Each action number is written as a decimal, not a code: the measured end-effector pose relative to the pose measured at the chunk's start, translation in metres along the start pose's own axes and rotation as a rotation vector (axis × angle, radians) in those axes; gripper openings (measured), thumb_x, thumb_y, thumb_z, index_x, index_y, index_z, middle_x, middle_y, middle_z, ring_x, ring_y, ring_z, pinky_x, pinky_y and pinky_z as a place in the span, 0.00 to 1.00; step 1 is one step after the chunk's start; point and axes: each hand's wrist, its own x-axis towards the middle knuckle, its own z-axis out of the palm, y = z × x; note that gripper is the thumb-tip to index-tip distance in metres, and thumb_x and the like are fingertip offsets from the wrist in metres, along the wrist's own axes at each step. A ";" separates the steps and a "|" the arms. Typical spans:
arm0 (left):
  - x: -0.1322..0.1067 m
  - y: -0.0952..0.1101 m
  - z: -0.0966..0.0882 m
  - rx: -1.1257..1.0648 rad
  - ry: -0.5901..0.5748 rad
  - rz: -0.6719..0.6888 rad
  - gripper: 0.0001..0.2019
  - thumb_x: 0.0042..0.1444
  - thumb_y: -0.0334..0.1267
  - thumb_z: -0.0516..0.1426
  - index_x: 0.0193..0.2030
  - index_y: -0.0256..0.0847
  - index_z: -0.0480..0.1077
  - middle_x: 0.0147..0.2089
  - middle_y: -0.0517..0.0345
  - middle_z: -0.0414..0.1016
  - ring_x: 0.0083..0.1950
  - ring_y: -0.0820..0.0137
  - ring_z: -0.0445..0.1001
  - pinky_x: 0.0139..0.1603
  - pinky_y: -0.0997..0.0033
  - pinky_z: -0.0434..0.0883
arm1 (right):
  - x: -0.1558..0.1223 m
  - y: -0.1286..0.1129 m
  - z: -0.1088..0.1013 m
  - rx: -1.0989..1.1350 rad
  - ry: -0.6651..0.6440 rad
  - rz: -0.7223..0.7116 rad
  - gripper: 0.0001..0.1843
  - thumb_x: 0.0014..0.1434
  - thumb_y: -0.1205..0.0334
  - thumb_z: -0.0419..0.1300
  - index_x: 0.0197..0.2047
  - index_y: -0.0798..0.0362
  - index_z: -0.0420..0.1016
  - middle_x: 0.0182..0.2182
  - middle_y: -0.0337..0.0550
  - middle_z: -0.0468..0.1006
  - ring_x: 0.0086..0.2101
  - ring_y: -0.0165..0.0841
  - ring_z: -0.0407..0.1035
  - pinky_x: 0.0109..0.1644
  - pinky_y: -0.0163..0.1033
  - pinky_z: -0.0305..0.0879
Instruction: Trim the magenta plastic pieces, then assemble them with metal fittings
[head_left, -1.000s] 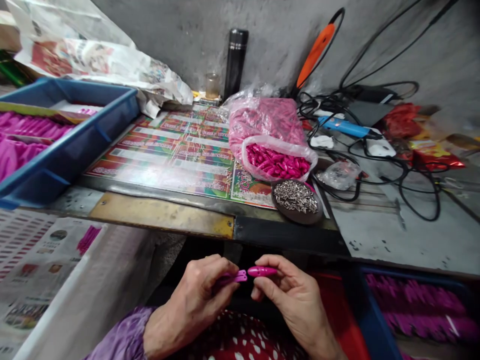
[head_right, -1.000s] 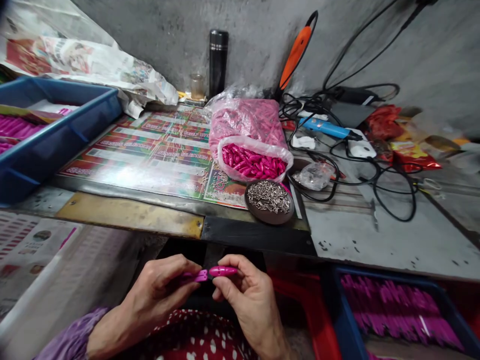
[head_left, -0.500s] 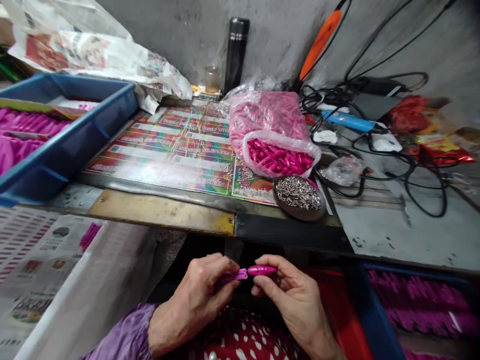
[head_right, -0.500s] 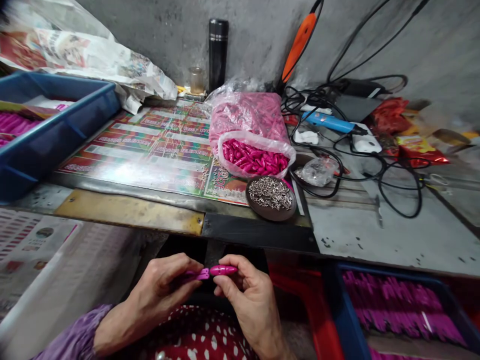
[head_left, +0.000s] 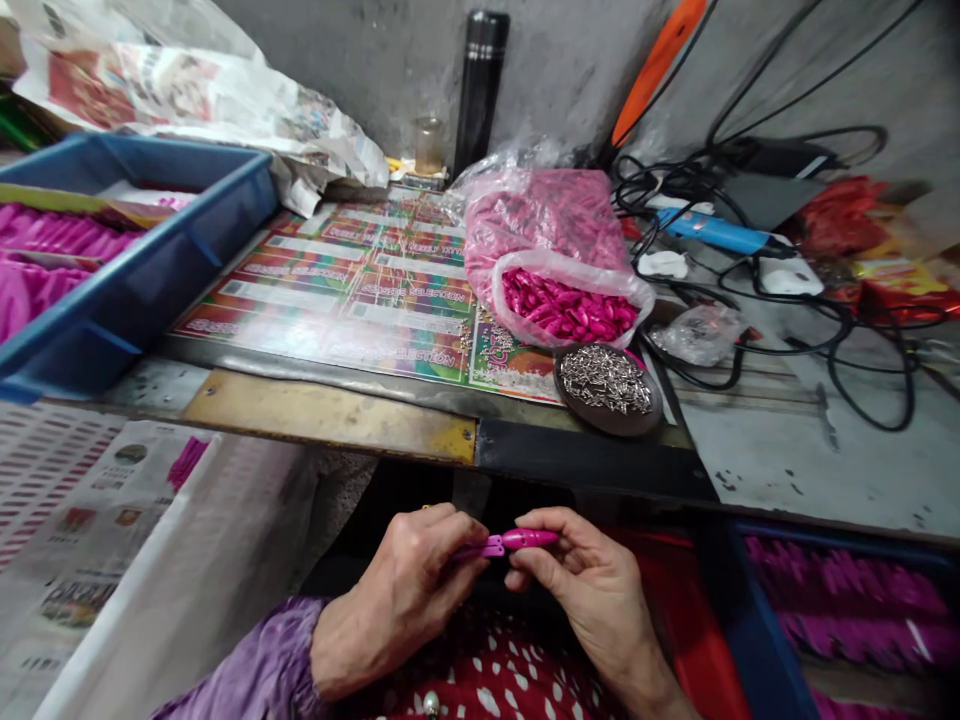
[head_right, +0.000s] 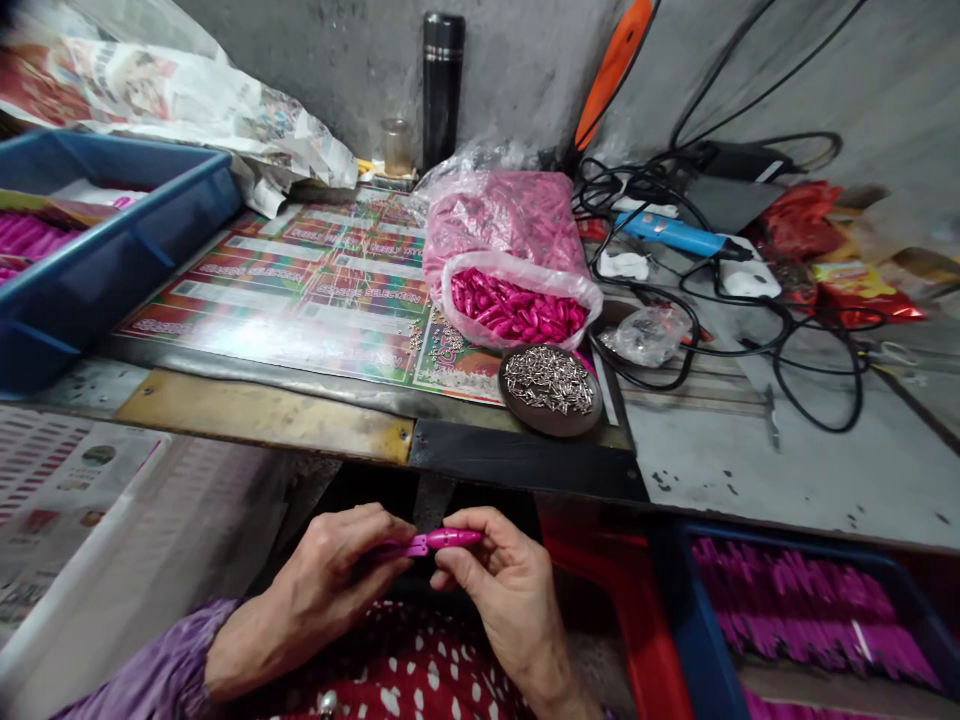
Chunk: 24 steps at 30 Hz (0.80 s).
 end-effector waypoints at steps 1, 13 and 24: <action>0.000 0.000 0.000 -0.009 -0.003 -0.004 0.03 0.62 0.28 0.59 0.39 0.38 0.74 0.30 0.61 0.74 0.29 0.75 0.70 0.30 0.77 0.61 | 0.000 0.001 -0.001 0.011 -0.007 0.011 0.13 0.52 0.57 0.76 0.36 0.54 0.80 0.25 0.42 0.82 0.22 0.32 0.77 0.28 0.29 0.75; -0.003 0.000 0.004 -0.039 -0.094 -0.039 0.04 0.66 0.31 0.57 0.40 0.37 0.74 0.32 0.58 0.76 0.32 0.72 0.72 0.32 0.75 0.63 | -0.002 0.014 -0.002 0.081 -0.058 0.094 0.15 0.49 0.55 0.78 0.35 0.53 0.81 0.25 0.41 0.81 0.22 0.32 0.77 0.28 0.29 0.74; -0.012 -0.005 0.010 0.006 -0.097 -0.016 0.03 0.64 0.31 0.58 0.40 0.37 0.73 0.33 0.56 0.78 0.31 0.71 0.75 0.33 0.75 0.67 | -0.014 0.019 -0.002 -0.051 -0.139 0.064 0.12 0.55 0.56 0.74 0.40 0.53 0.82 0.29 0.41 0.83 0.26 0.32 0.78 0.33 0.30 0.75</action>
